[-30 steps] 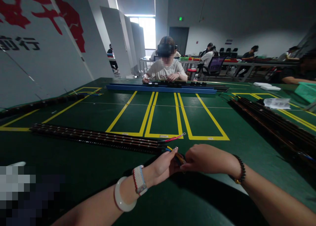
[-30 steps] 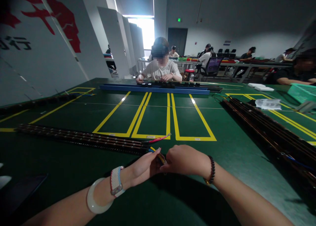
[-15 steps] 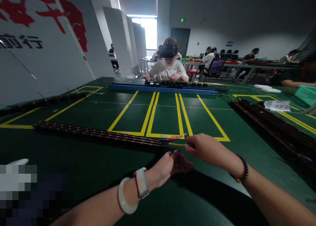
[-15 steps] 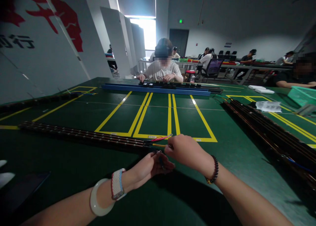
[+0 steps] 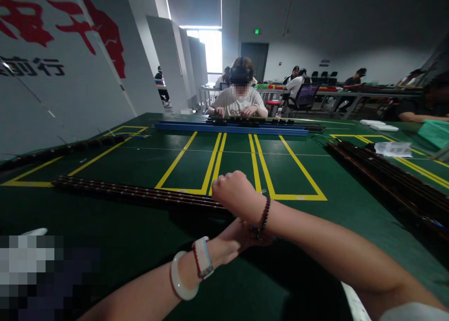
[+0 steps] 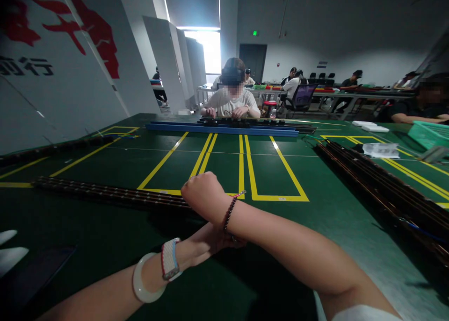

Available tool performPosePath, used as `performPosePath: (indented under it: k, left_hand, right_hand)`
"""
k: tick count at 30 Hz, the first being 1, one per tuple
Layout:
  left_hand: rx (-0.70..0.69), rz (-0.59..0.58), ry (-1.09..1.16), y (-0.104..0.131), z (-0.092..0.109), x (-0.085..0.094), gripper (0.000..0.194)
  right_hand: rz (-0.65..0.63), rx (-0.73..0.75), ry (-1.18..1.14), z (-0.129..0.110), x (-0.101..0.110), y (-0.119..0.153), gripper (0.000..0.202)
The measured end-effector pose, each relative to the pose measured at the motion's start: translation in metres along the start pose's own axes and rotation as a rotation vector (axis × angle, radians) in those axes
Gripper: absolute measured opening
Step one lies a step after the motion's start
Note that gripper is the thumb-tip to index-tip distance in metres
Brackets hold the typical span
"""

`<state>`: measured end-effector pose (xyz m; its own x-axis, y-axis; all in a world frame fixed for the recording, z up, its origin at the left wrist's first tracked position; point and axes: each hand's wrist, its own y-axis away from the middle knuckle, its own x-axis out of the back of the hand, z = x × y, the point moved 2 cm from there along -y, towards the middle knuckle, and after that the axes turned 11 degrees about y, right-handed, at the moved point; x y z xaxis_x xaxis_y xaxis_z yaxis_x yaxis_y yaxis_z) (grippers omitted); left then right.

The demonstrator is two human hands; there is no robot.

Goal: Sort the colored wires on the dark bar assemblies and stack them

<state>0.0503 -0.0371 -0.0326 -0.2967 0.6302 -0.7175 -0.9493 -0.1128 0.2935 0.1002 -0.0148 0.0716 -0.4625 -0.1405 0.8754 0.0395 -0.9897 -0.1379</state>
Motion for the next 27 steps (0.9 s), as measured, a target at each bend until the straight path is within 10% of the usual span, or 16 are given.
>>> performPosePath:
  k: [8,16,27]
  left_hand:
    - [-0.024,0.007,0.084,-0.003,-0.006,0.007,0.031]
    - [0.016,0.202,0.095,0.004,-0.001,-0.008,0.021]
    - [0.177,0.250,-0.287,0.008,0.006,-0.007,0.027]
  right_hand:
    - [0.054,-0.132,-0.410,0.041,-0.010,0.034,0.043]
    - [0.202,-0.621,-0.879,0.075,-0.112,0.090,0.044]
    - [-0.034,-0.543,-1.207,0.057,-0.143,0.094,0.047]
